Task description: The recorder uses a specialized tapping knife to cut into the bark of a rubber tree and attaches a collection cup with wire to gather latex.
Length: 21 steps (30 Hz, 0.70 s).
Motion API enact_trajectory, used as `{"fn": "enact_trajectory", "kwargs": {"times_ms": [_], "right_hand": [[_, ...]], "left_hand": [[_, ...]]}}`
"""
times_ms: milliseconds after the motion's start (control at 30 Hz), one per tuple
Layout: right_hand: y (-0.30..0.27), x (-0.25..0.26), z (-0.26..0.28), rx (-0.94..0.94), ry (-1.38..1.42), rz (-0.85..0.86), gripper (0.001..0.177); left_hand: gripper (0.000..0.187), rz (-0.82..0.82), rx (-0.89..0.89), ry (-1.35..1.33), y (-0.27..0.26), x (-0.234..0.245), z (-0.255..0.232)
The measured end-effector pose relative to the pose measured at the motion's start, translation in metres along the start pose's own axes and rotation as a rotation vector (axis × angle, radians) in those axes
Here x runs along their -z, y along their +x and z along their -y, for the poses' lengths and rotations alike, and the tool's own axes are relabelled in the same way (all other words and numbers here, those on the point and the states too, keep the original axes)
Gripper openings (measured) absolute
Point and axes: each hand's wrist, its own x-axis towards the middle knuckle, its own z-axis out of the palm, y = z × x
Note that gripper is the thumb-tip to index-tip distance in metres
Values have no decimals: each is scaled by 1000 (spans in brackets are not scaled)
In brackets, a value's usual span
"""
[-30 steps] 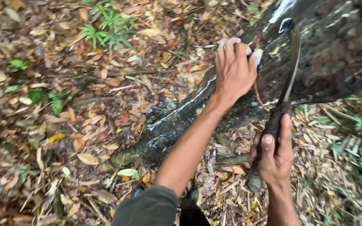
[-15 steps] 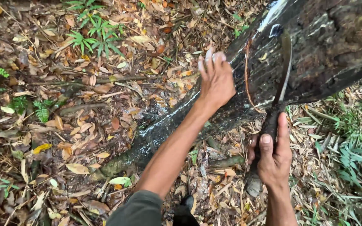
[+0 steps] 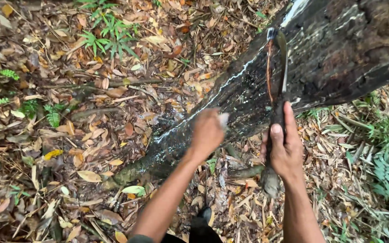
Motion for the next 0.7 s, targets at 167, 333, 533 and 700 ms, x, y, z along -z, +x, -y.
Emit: {"fn": "enact_trajectory", "kwargs": {"times_ms": [167, 333, 533, 700], "right_hand": [[18, 10, -41, 149, -178, -30, 63], [29, 18, -40, 467, -346, -23, 57], [29, 9, -10, 183, -426, -21, 69], [22, 16, -24, 80, -492, 38, 61]], "left_hand": [[68, 111, -91, -457, 8, -14, -93], [94, 156, -6, -391, 9, 4, -144], [88, 51, -69, -254, 19, -15, -148], [85, 188, -51, -309, 21, -17, -149]]}}
